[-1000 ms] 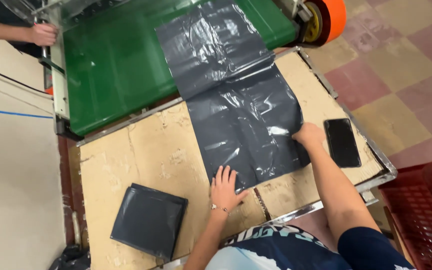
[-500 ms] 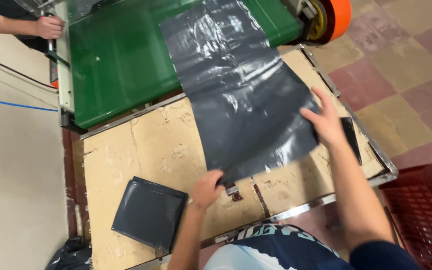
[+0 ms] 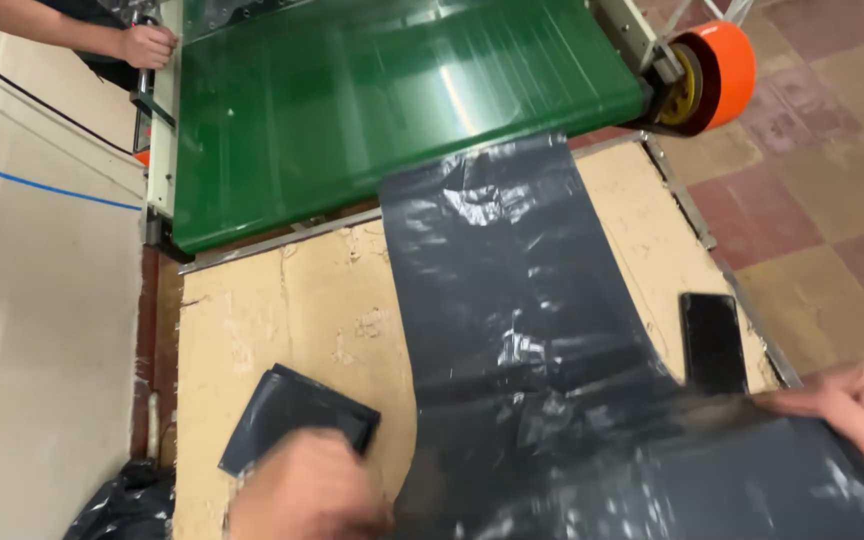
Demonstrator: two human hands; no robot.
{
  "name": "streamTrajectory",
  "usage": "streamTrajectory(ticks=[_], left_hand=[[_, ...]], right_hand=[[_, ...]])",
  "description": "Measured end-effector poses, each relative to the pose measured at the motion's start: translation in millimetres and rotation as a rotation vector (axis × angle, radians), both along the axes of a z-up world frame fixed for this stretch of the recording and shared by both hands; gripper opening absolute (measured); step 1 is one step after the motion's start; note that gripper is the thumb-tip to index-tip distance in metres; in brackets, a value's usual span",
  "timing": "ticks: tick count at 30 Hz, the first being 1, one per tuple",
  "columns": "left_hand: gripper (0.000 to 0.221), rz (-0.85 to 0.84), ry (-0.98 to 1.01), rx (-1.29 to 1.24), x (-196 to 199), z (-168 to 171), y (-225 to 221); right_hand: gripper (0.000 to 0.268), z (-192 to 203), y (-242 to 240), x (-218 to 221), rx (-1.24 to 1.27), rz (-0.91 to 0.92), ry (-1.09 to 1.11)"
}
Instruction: Folding plastic bags coming off a conveyor belt and placing them into a collection basket
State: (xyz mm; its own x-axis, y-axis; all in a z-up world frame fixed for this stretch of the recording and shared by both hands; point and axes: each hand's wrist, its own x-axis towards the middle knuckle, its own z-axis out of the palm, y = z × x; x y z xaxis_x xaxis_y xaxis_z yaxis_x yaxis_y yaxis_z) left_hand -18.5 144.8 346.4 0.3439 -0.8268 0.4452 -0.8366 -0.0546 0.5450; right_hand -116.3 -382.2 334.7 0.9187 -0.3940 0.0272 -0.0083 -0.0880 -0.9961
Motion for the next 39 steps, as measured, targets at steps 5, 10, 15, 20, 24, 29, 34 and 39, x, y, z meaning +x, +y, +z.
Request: streamTrajectory(ticks=[5,10,15,20,24,29,34,39], left_hand=[[0.063,0.595,1.08,-0.233,218,-163,53],[0.099,0.734,1.663,-1.065,253,-251,-37],[0.035,1.404,0.647,0.045,297,-427,-35],[0.026,1.522,0.449,0.175,298,-425,-43],[0.022,1.711,0.229,0.295,281,-381,-75],[0.038,1.243,-0.142,0.077,253,-340,-157],[0.053,0.844,0.444,0.055,244,-352,-203],[0.065,0.563,1.422,-0.591,294,-488,-171]], right_hand=[[0.018,-104,9,192,-0.343,0.061,-0.081],[0.026,-238,6,370,-0.307,0.062,0.022],[0.04,-380,-3,489,-0.549,0.055,0.214],[0.039,-375,-13,507,-0.73,0.159,0.168],[0.056,-352,-12,520,-1.155,0.15,0.121],[0.096,-307,7,548,-1.243,0.347,0.498],[0.056,-411,-15,600,-0.929,0.313,0.348],[0.036,-279,17,474,-0.326,0.2,-0.101]])
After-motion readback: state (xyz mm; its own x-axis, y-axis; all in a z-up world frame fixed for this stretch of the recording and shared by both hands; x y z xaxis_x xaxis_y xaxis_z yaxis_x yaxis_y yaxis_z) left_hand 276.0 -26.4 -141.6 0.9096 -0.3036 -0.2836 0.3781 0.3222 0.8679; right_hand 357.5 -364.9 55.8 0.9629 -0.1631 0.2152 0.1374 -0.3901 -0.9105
